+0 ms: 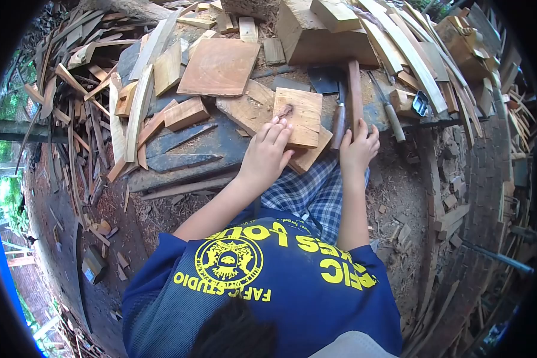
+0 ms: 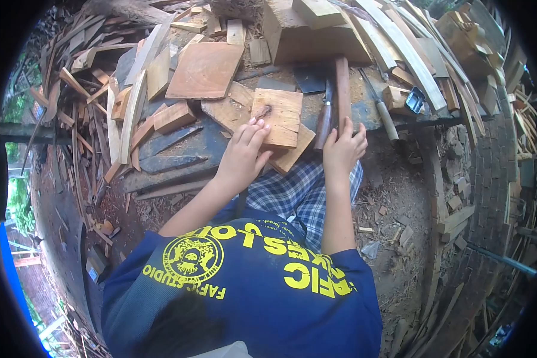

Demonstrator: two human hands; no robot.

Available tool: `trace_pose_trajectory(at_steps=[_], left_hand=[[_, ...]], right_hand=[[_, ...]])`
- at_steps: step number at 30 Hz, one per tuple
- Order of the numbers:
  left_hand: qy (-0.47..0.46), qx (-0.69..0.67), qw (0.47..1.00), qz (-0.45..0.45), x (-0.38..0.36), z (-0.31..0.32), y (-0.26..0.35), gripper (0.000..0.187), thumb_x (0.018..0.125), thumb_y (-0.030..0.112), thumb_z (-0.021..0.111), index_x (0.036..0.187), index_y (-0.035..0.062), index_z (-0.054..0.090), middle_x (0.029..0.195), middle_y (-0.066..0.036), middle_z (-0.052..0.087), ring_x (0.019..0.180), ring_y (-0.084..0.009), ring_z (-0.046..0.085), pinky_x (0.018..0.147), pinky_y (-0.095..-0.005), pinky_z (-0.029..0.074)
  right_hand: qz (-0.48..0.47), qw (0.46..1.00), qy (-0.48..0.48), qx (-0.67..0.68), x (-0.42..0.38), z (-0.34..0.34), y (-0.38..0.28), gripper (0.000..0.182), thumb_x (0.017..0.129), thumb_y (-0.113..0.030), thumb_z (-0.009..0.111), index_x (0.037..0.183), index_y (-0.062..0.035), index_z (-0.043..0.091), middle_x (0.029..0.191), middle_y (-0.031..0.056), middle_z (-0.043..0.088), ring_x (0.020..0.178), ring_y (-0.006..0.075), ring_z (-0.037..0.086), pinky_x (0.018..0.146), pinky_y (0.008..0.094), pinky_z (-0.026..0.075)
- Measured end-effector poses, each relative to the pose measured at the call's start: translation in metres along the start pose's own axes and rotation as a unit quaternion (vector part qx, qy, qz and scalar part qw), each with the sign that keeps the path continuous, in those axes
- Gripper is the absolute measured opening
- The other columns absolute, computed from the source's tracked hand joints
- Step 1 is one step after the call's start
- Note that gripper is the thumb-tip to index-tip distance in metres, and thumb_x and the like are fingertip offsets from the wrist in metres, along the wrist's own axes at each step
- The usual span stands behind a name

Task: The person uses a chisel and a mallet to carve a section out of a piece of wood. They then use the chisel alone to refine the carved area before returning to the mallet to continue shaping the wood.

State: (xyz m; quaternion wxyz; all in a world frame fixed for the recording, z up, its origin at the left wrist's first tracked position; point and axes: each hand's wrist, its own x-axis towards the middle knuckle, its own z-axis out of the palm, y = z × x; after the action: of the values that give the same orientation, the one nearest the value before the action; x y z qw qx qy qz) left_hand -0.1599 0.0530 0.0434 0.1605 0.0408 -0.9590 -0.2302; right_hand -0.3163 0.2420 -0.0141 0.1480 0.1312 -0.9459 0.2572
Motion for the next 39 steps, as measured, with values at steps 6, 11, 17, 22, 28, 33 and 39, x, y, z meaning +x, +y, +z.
trace_pose_trajectory(at_steps=[6,11,17,22,28,33,39], left_hand=[[0.001,-0.058,0.997,-0.058,0.027,-0.007,0.000,0.072,0.072,0.039,0.082,0.128,0.0046,0.052,0.138,-0.019,0.045,0.133,-0.0413,0.038,0.108,-0.0465,0.037],[0.044,0.062,0.996,-0.048,0.053,0.007,0.023,0.092,0.063,0.059,0.082,0.135,0.0120,0.051,0.143,-0.020,0.040,0.137,-0.0452,0.031,0.110,-0.0545,0.033],[0.053,0.093,0.994,0.013,0.044,0.029,0.003,0.084,0.059,0.056,0.084,0.135,0.0329,0.058,0.140,-0.016,0.050,0.132,-0.0497,0.041,0.101,-0.0542,0.045],[0.057,-0.559,0.787,-0.254,0.051,-0.021,-0.019,0.071,0.087,0.053,0.058,0.142,0.0106,0.047,0.136,-0.015,0.052,0.128,-0.0313,0.050,0.100,-0.0496,0.047],[0.016,-0.831,0.483,-0.276,0.044,-0.050,-0.023,0.080,0.094,0.068,0.025,0.154,0.0152,0.025,0.153,-0.018,0.034,0.138,-0.0451,0.038,0.099,-0.0787,0.034],[-0.074,-0.777,0.524,-0.341,0.049,-0.052,0.006,0.085,0.093,0.074,0.029,0.147,0.0083,0.036,0.144,-0.018,0.046,0.126,-0.0369,0.052,0.099,-0.0613,0.045],[-0.176,-0.700,0.572,-0.389,0.054,-0.035,0.038,0.074,0.098,0.067,0.036,0.134,0.0034,0.051,0.125,-0.014,0.063,0.112,-0.0226,0.064,0.096,-0.0392,0.054]], right_hand=[[-0.033,0.994,-0.038,-0.092,-0.018,-0.008,-0.031,0.040,0.090,-0.028,0.064,0.125,-0.0091,0.061,0.124,0.0123,0.056,0.117,0.0333,0.050,0.098,0.0467,0.040],[-0.037,0.988,-0.027,-0.144,-0.025,-0.003,-0.026,0.041,0.091,-0.032,0.061,0.121,-0.0050,0.062,0.132,0.0080,0.052,0.121,0.0299,0.045,0.100,0.0461,0.038],[-0.036,0.990,-0.063,-0.121,-0.040,-0.009,-0.019,0.047,0.094,-0.038,0.057,0.124,-0.0015,0.061,0.147,0.0051,0.043,0.132,0.0318,0.037,0.108,0.0504,0.031],[-0.033,0.995,-0.062,-0.077,-0.051,-0.006,-0.010,0.053,0.096,-0.043,0.055,0.131,-0.0027,0.059,0.151,0.0039,0.042,0.139,0.0359,0.030,0.113,0.0528,0.023],[-0.012,0.997,-0.055,0.045,-0.051,-0.025,-0.029,0.057,0.098,-0.039,0.054,0.142,-0.0028,0.046,0.152,0.0164,0.036,0.139,0.0400,0.028,0.114,0.0545,0.020],[-0.206,0.925,0.024,0.319,-0.034,-0.087,-0.061,0.108,0.071,-0.037,0.084,0.155,-0.0124,0.021,0.150,0.0246,0.033,0.139,0.0437,0.029,0.114,0.0551,0.024],[-0.257,0.927,-0.151,0.227,-0.023,-0.133,-0.060,0.124,0.051,-0.026,0.089,0.154,-0.0146,0.020,0.146,0.0224,0.038,0.135,0.0445,0.034,0.109,0.0533,0.037]])
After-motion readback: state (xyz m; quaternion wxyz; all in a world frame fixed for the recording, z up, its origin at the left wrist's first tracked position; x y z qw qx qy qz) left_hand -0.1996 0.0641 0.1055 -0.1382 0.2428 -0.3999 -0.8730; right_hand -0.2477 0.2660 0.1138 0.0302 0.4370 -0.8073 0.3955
